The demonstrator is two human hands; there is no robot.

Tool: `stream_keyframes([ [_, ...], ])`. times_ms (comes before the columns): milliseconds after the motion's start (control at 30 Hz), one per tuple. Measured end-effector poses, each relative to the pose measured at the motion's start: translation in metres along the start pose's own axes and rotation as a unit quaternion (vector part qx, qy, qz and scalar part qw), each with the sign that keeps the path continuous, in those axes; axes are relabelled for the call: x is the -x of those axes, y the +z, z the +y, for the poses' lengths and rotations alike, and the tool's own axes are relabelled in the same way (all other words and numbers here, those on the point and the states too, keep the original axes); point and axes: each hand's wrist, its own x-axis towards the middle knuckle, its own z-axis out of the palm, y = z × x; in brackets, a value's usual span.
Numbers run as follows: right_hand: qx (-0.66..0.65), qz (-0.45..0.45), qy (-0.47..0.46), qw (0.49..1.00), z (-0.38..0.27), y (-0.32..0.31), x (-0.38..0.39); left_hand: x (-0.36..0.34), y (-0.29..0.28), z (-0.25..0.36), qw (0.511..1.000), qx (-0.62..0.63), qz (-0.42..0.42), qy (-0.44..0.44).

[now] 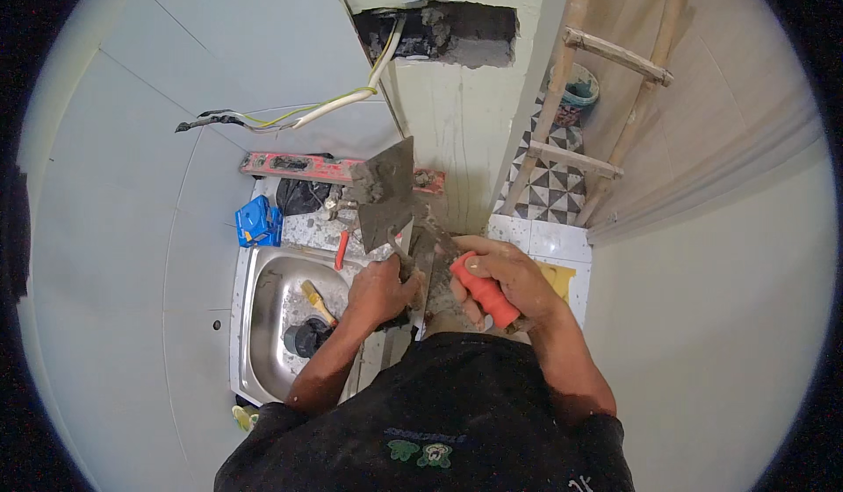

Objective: Apply mortar and patch up an opening around an electrical switch box wall cutout near a sink area using plaster/cement mixture.

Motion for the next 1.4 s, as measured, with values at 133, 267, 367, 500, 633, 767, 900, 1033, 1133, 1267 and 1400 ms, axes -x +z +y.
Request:
stream_keyframes([
  [133,-0.171,-0.117,0.042,0.977,0.012,-0.003,-0.008,-0.002,0.0,-0.001,0.995,-0.1,0.028,-0.001],
  [267,-0.258,-0.138,0.033,0.956,0.017,-0.006,-0.005,-0.011,0.001,-0.013,0.983,-0.175,0.053,0.021],
  [367,-0.198,-0.112,0.002,0.974,0.014,-0.009,0.001,-0.015,-0.009,-0.013,0.972,-0.22,0.072,0.047],
  [500,-0.065,-0.078,-0.073,0.992,0.012,-0.015,-0.002,-0.028,-0.023,-0.016,0.954,-0.287,0.066,0.049],
  [633,-0.018,-0.034,-0.111,0.993,0.013,-0.02,-0.002,-0.036,-0.032,-0.013,0.954,-0.288,0.063,0.058],
  [767,0.073,0.014,-0.122,0.99,-0.001,-0.022,-0.003,-0.032,-0.04,0.004,0.958,-0.281,0.018,0.062],
  [900,0.333,0.092,-0.231,0.91,0.0,-0.027,-0.015,-0.025,-0.036,0.012,0.977,-0.203,-0.049,0.046],
  [1033,0.38,0.085,-0.29,0.874,-0.002,-0.027,-0.018,-0.023,-0.033,0.02,0.98,-0.157,-0.117,0.042],
  [1133,0.313,0.052,-0.258,0.912,-0.001,-0.032,-0.021,-0.022,-0.035,0.031,0.981,-0.142,-0.126,0.031],
  [1267,0.171,0.003,-0.134,0.976,-0.005,-0.037,-0.018,-0.022,-0.039,0.036,0.985,-0.099,-0.135,0.036],
  [1400,0.142,-0.024,-0.17,0.975,0.0,-0.045,-0.02,-0.02,-0.043,0.037,0.988,-0.079,-0.125,0.038],
])
